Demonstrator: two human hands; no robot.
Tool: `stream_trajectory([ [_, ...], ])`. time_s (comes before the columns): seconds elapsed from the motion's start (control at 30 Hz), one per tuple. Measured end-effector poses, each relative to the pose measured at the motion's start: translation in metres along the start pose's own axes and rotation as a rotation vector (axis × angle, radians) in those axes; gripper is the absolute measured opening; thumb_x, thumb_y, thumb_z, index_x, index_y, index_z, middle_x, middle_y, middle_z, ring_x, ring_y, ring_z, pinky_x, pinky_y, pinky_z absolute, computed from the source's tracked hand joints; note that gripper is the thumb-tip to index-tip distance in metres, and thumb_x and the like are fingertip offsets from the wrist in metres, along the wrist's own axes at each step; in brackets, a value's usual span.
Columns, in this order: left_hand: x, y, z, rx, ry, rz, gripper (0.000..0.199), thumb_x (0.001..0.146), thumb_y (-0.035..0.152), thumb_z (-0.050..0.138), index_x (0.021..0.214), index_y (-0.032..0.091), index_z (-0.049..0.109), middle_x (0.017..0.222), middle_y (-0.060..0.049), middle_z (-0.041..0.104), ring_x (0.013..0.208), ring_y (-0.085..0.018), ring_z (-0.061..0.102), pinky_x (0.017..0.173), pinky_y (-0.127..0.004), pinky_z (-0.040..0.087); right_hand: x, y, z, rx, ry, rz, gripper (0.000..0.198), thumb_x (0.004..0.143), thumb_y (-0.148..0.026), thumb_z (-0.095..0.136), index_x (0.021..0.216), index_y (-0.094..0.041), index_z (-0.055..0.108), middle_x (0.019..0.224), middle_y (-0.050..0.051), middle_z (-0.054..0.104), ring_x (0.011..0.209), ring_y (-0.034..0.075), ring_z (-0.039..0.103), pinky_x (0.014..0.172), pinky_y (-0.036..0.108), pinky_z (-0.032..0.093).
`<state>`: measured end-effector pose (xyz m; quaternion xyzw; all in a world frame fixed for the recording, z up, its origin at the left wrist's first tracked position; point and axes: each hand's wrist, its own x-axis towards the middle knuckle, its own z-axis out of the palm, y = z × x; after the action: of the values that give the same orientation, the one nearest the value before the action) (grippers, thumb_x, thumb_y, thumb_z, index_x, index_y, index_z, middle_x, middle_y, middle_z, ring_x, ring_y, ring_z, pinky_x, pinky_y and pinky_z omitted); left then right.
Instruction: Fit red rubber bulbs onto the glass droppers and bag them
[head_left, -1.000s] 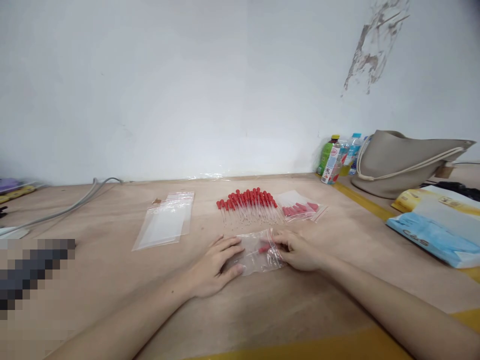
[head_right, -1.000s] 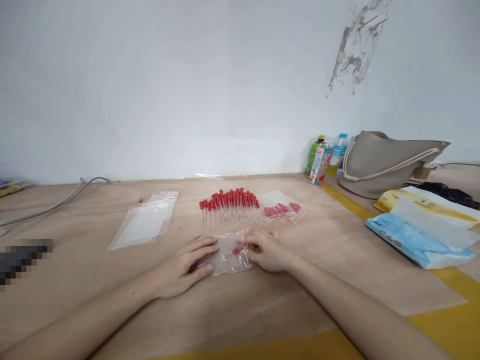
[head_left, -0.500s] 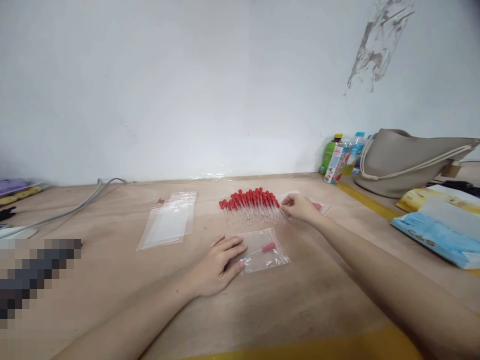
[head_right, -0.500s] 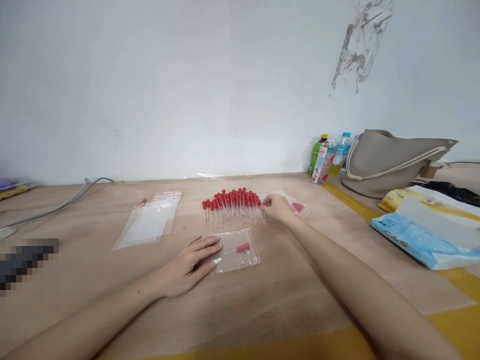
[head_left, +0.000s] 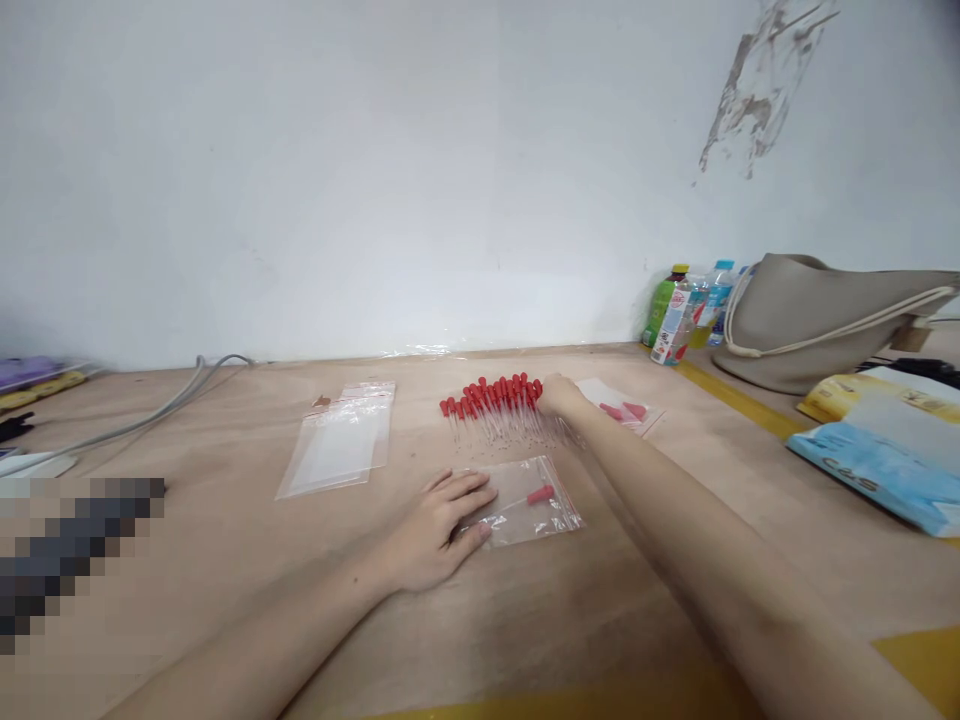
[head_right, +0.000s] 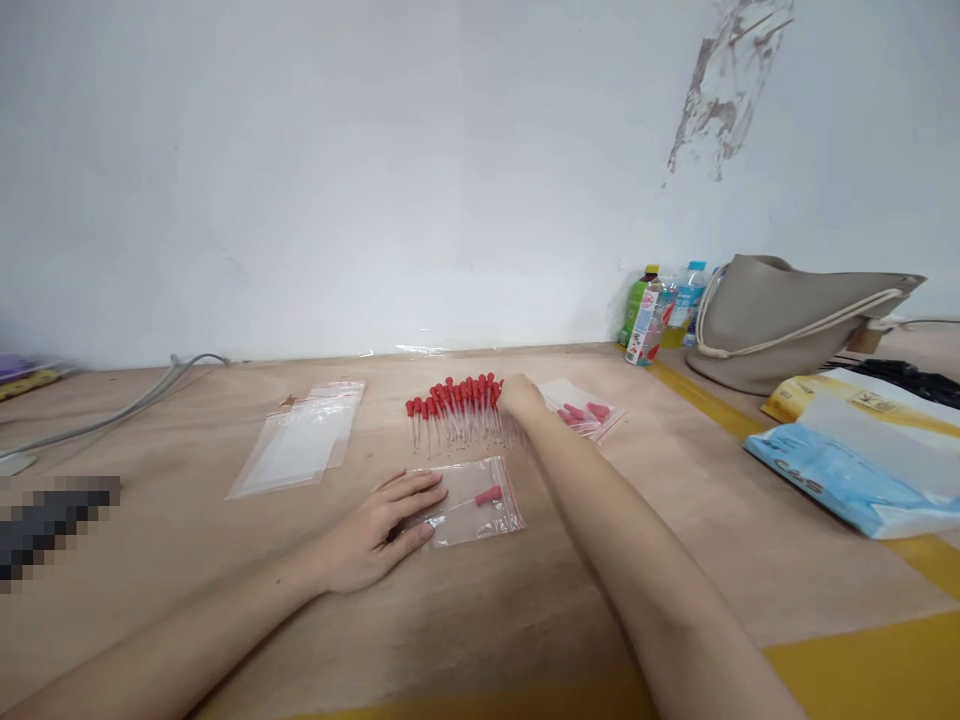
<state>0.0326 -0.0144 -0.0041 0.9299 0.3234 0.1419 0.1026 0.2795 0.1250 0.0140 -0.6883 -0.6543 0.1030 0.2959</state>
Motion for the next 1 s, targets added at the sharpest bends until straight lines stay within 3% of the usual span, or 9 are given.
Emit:
stream_trajectory([
  [0.17, 0.000, 0.000, 0.000, -0.004, -0.001, 0.002, 0.041, 0.088, 0.038, 0.036, 0.126, 0.025, 0.041, 0.133, -0.006, 0.040, 0.123, -0.021, 0.033, 0.104, -0.046, 0.021, -0.014, -0.002, -0.023, -0.008, 0.007, 0.085, 0.006, 0.064, -0.016, 0.054, 0.068, -0.015, 0.057, 0.062, 0.010, 0.058, 0.066, 0.021, 0.057, 0.056, 0.027, 0.039],
  [0.33, 0.001, 0.001, -0.001, 0.003, -0.007, -0.002, 0.041, 0.088, 0.039, 0.036, 0.126, 0.025, 0.041, 0.133, -0.006, 0.040, 0.123, -0.021, 0.033, 0.104, -0.046, 0.021, -0.066, 0.013, -0.033, 0.067, 0.092, -0.036, 0.020, 0.075, -0.022, 0.035, 0.085, -0.016, 0.051, 0.074, 0.006, 0.055, 0.066, 0.016, 0.050, 0.059, 0.027, 0.038],
  [0.4, 0.001, 0.001, -0.002, 0.006, -0.013, -0.010, 0.041, 0.088, 0.039, 0.035, 0.126, 0.025, 0.041, 0.133, -0.006, 0.040, 0.124, -0.021, 0.033, 0.104, -0.045, 0.021, -0.092, 0.023, -0.027, 0.276, 0.136, -0.181, 0.030, 0.074, -0.023, 0.036, 0.101, -0.016, 0.046, 0.074, 0.003, 0.052, 0.065, 0.015, 0.049, 0.060, 0.027, 0.038],
  [0.43, 0.001, 0.001, -0.002, 0.008, -0.016, -0.012, 0.041, 0.088, 0.039, 0.035, 0.127, 0.025, 0.041, 0.133, -0.006, 0.039, 0.124, -0.021, 0.032, 0.104, -0.045, 0.021, -0.105, 0.027, -0.024, 0.397, 0.138, -0.184, 0.040, 0.073, -0.024, 0.038, 0.112, -0.016, 0.040, 0.073, 0.002, 0.052, 0.063, 0.014, 0.049, 0.060, 0.027, 0.039],
  [0.53, 0.000, 0.000, -0.001, 0.012, -0.019, -0.005, 0.042, 0.088, 0.039, 0.035, 0.127, 0.025, 0.039, 0.134, -0.006, 0.039, 0.124, -0.020, 0.032, 0.104, -0.045, 0.021, -0.130, 0.034, -0.019, 0.672, 0.059, -0.046, 0.062, 0.070, -0.024, 0.043, 0.127, -0.018, 0.019, 0.063, -0.005, 0.045, 0.047, 0.011, 0.044, 0.049, 0.025, 0.038],
  [0.6, 0.000, 0.000, -0.001, 0.013, -0.015, 0.002, 0.041, 0.088, 0.038, 0.035, 0.127, 0.025, 0.040, 0.134, -0.006, 0.039, 0.124, -0.020, 0.032, 0.104, -0.045, 0.021, -0.136, 0.034, -0.019, 0.791, 0.051, 0.028, 0.065, 0.069, -0.023, 0.044, 0.128, -0.020, 0.014, 0.062, -0.006, 0.044, 0.044, 0.009, 0.044, 0.046, 0.024, 0.038],
  [0.7, 0.000, 0.000, -0.001, 0.016, -0.015, 0.004, 0.041, 0.088, 0.038, 0.035, 0.127, 0.025, 0.040, 0.134, -0.006, 0.039, 0.124, -0.020, 0.032, 0.104, -0.045, 0.021, -0.136, 0.031, -0.019, 0.886, 0.103, 0.088, 0.058, 0.066, -0.023, 0.045, 0.120, -0.022, 0.023, 0.065, -0.007, 0.044, 0.044, 0.009, 0.046, 0.044, 0.024, 0.041],
  [1.0, 0.000, -0.001, 0.000, -0.014, 0.012, 0.020, 0.041, 0.088, 0.037, 0.038, 0.127, 0.024, 0.041, 0.133, -0.007, 0.040, 0.123, -0.022, 0.034, 0.104, -0.046, 0.022, -0.136, 0.030, -0.007, 0.993, 0.108, 0.125, 0.046, 0.067, -0.028, 0.052, 0.106, -0.021, 0.029, 0.064, -0.007, 0.046, 0.050, 0.010, 0.055, 0.049, 0.026, 0.050],
])
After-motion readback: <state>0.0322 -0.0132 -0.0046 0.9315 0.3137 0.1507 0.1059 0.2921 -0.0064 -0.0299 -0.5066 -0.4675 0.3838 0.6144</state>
